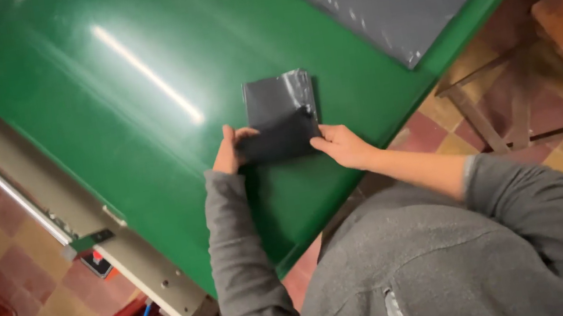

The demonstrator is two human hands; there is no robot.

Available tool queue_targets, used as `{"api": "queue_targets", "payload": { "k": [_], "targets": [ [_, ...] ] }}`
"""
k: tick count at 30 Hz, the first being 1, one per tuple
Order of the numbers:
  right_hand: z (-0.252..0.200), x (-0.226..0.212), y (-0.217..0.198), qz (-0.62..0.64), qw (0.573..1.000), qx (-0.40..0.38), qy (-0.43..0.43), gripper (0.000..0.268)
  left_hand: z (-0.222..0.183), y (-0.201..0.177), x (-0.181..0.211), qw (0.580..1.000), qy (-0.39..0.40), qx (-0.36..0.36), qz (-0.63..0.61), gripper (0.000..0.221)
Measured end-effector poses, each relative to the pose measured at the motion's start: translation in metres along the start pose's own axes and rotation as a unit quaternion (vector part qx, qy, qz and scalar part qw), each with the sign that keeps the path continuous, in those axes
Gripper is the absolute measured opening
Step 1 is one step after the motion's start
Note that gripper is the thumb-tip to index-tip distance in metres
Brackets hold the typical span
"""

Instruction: Folding long black plastic bags into squares and stacking them in a plastic crate.

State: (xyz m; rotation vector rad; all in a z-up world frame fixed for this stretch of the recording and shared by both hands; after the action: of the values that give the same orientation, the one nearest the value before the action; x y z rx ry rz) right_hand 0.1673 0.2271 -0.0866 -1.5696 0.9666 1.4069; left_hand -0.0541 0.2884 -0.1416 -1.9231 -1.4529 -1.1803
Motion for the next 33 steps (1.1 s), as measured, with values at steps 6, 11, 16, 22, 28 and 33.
{"api": "queue_targets", "payload": {
  "k": [6, 11, 16, 22, 28, 33],
  "targets": [
    [0.034, 0.115, -0.027, 0.258, 0.905, 0.089, 0.326, 0.023, -0.021, -0.003, 0.059, 0.890, 0.195, 0.280, 0.303, 0.035],
    [0.028, 0.077, -0.033, 0.345, 0.878, 0.041, 0.329, 0.026, -0.053, 0.029, 0.092, 0.785, 0.180, 0.417, 0.422, 0.036],
    [-0.019, -0.111, -0.159, -0.222, 0.974, -0.021, -0.043, 0.050, -0.079, 0.134, 0.184, 0.655, 0.251, 0.453, 0.550, 0.042],
    [-0.021, -0.140, -0.281, -0.506, 0.824, 0.014, -0.254, 0.069, 0.015, 0.340, 0.190, 0.699, 0.384, 0.174, 0.578, 0.080],
    [0.009, -0.090, -0.305, -0.498, 0.842, -0.031, -0.207, 0.060, 0.077, 0.364, 0.162, 0.735, 0.342, 0.178, 0.557, 0.064],
    [0.016, -0.141, -0.371, -0.478, 0.840, -0.036, -0.253, 0.059, 0.072, 0.355, 0.180, 0.692, 0.371, 0.274, 0.555, 0.023]
  ]
}}
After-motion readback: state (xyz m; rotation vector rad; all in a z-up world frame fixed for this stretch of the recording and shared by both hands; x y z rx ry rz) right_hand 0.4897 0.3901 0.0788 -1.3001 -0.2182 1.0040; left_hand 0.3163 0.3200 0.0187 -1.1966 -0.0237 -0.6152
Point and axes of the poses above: each hand's wrist, its own z-axis towards the middle knuckle, its own y-axis out of the palm, x = y × z, the point moved 10 cm from there along z, towards the middle knuckle, and after that the axes turned 1 degree about x, right-handed, at the moved point
